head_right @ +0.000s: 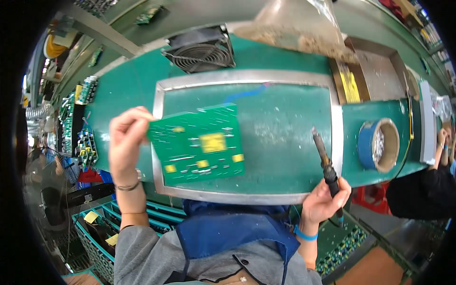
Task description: The person solders connections on a circuit board using a soldering iron and solder wire, sets it aside, and takes another circuit board from a pile. They then solder various points on both sides of the new circuit board using the soldering iron and solder wire.
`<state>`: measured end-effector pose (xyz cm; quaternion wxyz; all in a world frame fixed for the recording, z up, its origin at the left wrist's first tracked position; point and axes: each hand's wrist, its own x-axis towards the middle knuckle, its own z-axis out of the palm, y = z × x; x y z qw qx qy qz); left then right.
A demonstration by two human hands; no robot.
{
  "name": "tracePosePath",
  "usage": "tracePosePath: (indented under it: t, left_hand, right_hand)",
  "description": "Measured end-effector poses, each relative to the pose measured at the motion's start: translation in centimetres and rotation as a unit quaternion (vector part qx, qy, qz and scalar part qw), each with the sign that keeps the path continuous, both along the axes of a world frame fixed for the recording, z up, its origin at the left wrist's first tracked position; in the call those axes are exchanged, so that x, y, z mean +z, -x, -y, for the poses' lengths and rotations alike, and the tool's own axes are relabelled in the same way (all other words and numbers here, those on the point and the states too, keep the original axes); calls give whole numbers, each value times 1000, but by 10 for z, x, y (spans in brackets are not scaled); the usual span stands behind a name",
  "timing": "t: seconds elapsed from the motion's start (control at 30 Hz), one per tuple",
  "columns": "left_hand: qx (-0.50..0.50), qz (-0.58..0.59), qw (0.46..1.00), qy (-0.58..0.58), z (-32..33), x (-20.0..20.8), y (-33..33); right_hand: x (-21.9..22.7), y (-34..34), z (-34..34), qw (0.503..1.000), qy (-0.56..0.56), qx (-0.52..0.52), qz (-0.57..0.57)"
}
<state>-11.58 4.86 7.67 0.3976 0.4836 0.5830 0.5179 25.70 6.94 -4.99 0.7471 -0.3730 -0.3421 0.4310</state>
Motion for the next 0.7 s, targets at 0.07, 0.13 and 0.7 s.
tracePosePath:
  t: [0.07,0.13,0.7]
  left_hand:
    - [65,-50,996,-30,9,39,39]
    - [124,15,990,-59,-12,64,70]
    - [201,175,950,165,-327,-36,105]
  right_hand:
    - [2,-1,-2,1000,5,13,3]
    - [-3,-1,-6,1000,11,1,7]
    - [5,4,1,999,14,-11,36]
